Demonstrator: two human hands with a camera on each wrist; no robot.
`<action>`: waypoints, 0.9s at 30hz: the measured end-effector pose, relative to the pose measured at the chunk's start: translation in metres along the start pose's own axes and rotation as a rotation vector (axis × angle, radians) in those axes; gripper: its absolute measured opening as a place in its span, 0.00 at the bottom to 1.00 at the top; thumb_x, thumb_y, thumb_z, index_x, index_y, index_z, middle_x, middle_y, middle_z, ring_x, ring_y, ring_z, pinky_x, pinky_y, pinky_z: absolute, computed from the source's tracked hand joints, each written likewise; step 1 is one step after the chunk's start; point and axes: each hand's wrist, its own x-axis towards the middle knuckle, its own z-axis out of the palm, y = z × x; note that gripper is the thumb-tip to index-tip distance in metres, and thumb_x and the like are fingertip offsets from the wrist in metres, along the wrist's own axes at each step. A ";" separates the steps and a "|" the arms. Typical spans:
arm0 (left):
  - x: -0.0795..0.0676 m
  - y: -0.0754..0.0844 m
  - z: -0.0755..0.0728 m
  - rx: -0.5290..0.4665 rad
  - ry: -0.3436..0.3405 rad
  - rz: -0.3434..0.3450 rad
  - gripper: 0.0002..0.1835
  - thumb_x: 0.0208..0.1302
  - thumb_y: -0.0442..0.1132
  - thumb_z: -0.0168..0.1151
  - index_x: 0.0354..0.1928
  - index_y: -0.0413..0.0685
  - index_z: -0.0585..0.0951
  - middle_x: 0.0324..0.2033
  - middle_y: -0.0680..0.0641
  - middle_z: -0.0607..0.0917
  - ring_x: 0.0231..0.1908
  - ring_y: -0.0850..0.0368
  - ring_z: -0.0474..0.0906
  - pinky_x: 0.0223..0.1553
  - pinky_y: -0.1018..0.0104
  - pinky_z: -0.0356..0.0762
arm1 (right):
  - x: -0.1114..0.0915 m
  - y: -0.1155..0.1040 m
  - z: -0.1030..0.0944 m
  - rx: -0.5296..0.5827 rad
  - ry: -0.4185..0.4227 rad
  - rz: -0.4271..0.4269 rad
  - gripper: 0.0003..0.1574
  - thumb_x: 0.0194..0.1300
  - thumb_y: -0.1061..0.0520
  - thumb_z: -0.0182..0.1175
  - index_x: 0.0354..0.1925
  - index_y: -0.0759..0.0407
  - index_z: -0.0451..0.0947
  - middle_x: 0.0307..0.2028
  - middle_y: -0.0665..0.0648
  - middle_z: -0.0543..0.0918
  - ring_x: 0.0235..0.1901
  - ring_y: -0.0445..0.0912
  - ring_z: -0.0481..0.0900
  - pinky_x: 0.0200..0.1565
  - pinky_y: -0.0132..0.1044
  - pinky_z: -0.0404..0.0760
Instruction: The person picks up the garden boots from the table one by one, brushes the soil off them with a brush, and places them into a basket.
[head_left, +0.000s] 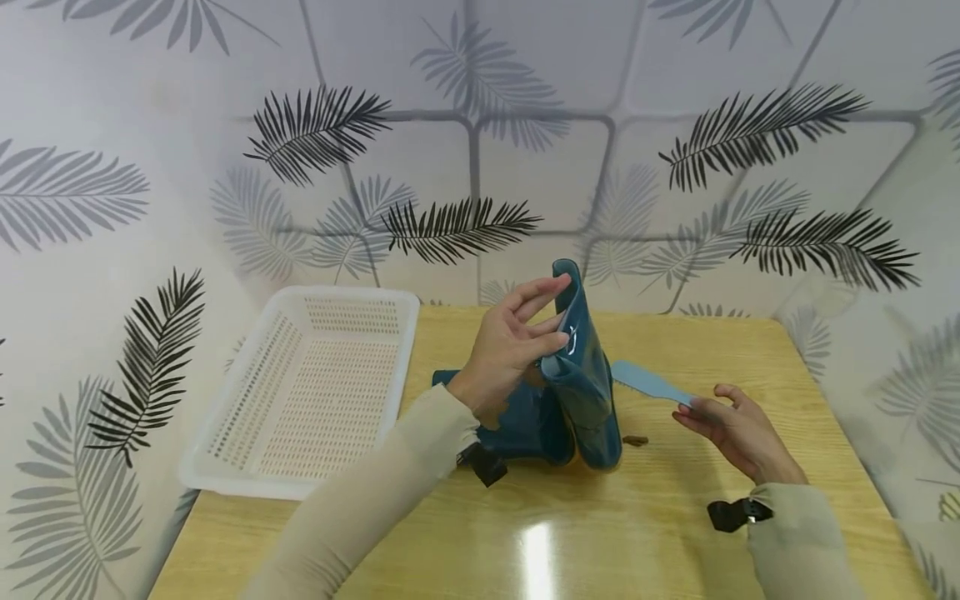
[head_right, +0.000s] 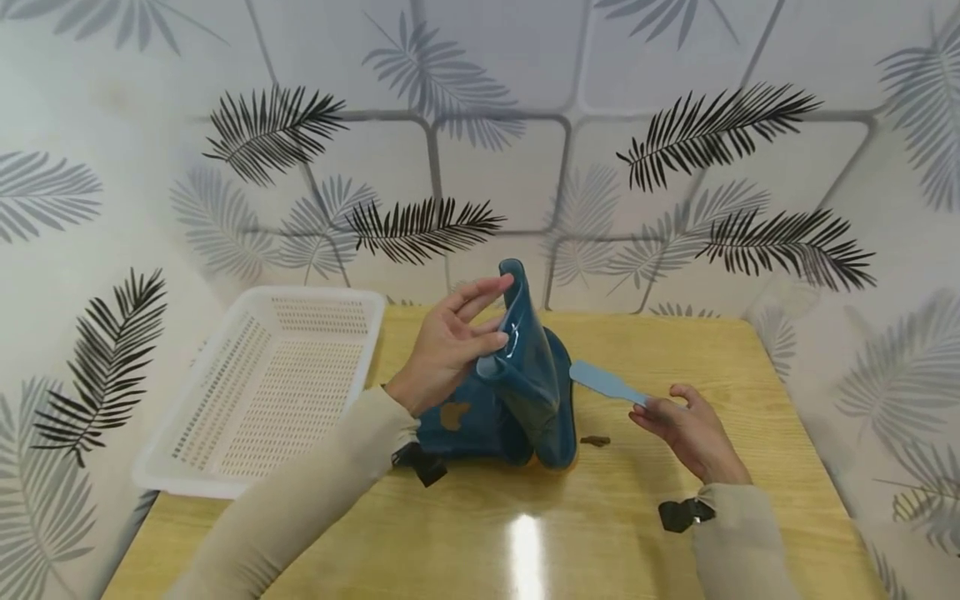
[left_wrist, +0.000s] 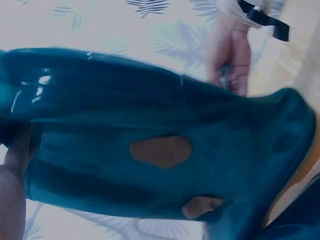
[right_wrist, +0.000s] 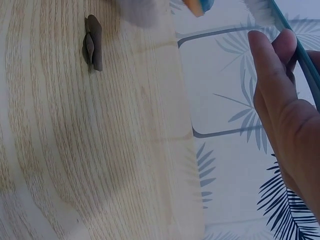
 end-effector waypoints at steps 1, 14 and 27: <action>0.000 0.005 -0.001 -0.012 -0.011 0.006 0.33 0.63 0.12 0.50 0.71 0.29 0.60 0.73 0.38 0.62 0.69 0.37 0.63 0.53 0.67 0.78 | 0.000 0.000 0.000 0.000 0.001 0.001 0.22 0.73 0.72 0.51 0.45 0.55 0.47 0.39 0.63 0.77 0.40 0.48 0.86 0.50 0.41 0.82; -0.005 0.041 -0.031 -0.041 -0.133 -0.013 0.36 0.61 0.11 0.50 0.71 0.35 0.64 0.73 0.34 0.61 0.71 0.37 0.60 0.46 0.72 0.79 | 0.002 0.003 0.005 0.018 -0.009 0.002 0.22 0.73 0.73 0.49 0.45 0.55 0.48 0.39 0.62 0.76 0.40 0.49 0.86 0.51 0.42 0.81; -0.020 0.049 -0.062 0.073 -0.150 -0.166 0.39 0.61 0.14 0.53 0.74 0.36 0.58 0.72 0.34 0.64 0.70 0.34 0.60 0.45 0.69 0.81 | 0.004 0.006 0.011 0.064 -0.021 0.008 0.22 0.72 0.74 0.50 0.46 0.55 0.49 0.38 0.63 0.78 0.39 0.50 0.86 0.50 0.43 0.82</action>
